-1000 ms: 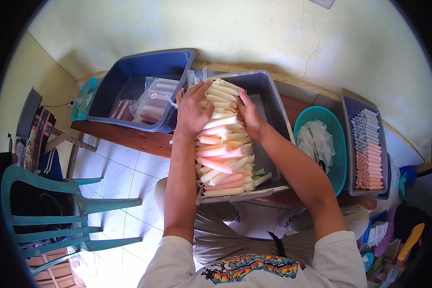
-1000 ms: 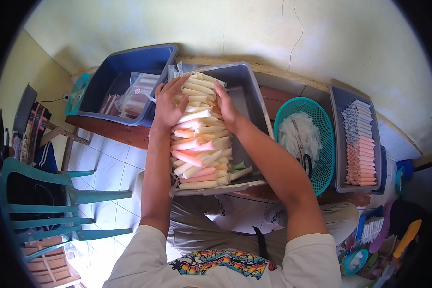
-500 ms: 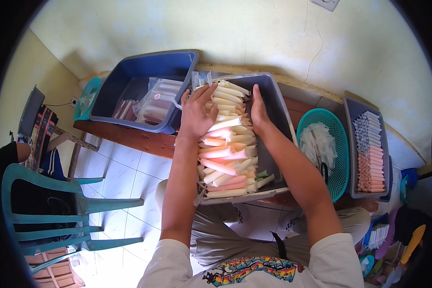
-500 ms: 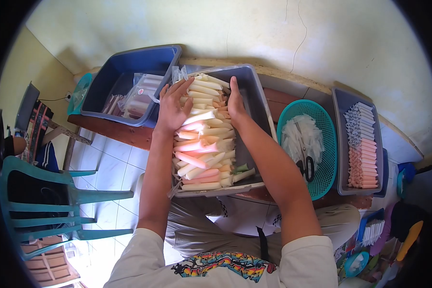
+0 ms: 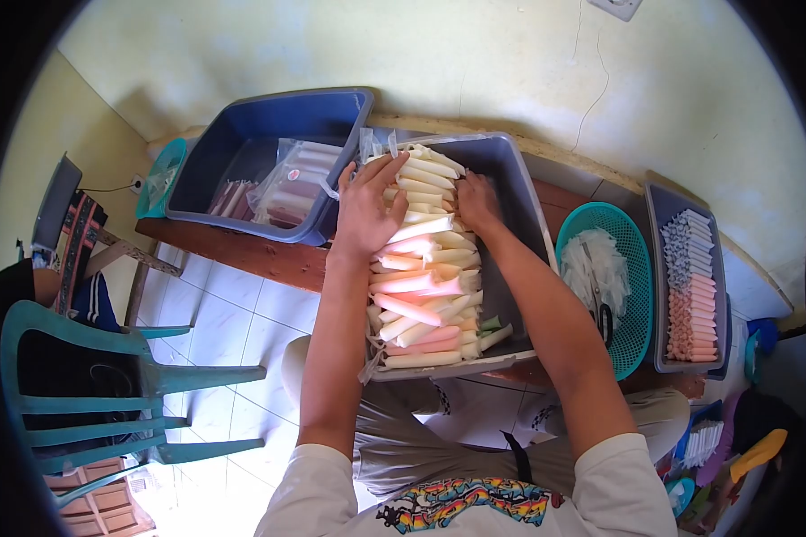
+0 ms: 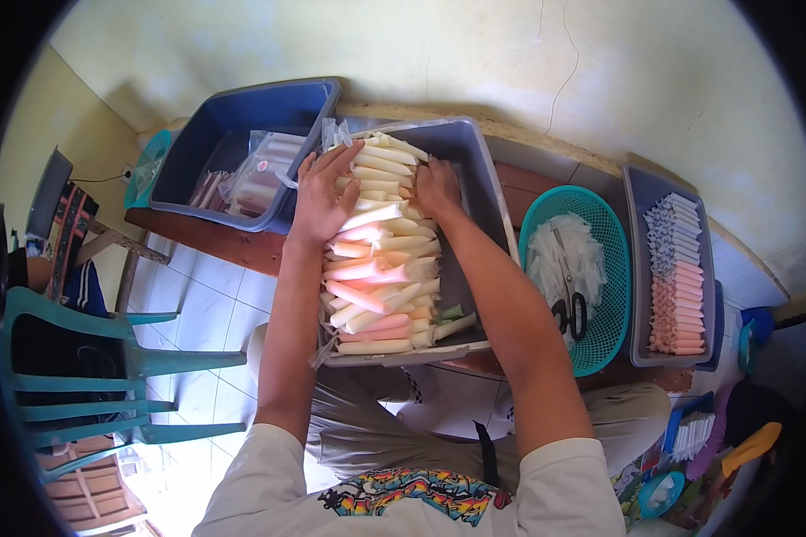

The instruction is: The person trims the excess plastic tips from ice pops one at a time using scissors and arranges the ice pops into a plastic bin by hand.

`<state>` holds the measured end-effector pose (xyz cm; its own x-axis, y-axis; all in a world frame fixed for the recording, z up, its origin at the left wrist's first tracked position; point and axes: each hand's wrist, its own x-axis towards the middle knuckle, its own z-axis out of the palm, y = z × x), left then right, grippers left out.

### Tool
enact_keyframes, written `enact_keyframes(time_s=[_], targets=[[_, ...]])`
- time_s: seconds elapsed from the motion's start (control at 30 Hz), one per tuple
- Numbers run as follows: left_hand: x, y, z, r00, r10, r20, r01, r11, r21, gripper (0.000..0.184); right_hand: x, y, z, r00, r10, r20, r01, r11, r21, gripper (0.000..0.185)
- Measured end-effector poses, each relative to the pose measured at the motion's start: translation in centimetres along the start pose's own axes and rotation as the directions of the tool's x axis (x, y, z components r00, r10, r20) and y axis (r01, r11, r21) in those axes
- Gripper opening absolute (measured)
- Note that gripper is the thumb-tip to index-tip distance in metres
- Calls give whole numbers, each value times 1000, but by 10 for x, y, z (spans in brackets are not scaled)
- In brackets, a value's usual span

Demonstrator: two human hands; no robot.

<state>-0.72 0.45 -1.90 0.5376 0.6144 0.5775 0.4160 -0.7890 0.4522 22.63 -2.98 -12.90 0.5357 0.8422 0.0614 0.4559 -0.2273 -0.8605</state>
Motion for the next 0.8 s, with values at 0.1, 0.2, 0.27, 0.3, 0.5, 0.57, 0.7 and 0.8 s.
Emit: enact_keyframes(time_s=[0.1,0.2,0.27,0.3,0.5,0.57,0.7,0.8], targets=[[0,0,1,1000,-5,-4,5,1000,1,59,4,5,4,963,-216,-162,168,950,-264,46],[0,-1,2,1000,-11,-2,11,1000,0,59,9,0,-4,998,65,22,-66,997,49,42],[-1,0,2,1000,-11,-2,11,1000,4,59,0,-16,-12,987,153,41,-154,988,18,43],[-1,0,1,1000,-10,-1,10,1000,6,59,-2,-18,-14,988,151,40,-151,988,18,43],[-1,1,0,1000,-6,9,6,1000,19,59,-7,-12,-25,969,-215,-119,185,957,-224,33],[0,1,0,1000,1,-6,-1,1000,13,58,-16,-23,-41,964,-236,-126,167,898,-407,28],[-1,2,-1,1000,1,-4,-1,1000,8,58,-34,-44,-70,965,-248,-84,181,863,-472,27],[0,3,-1,1000,-8,0,8,1000,-3,57,-37,-56,-76,961,-272,-45,220,856,-468,25]])
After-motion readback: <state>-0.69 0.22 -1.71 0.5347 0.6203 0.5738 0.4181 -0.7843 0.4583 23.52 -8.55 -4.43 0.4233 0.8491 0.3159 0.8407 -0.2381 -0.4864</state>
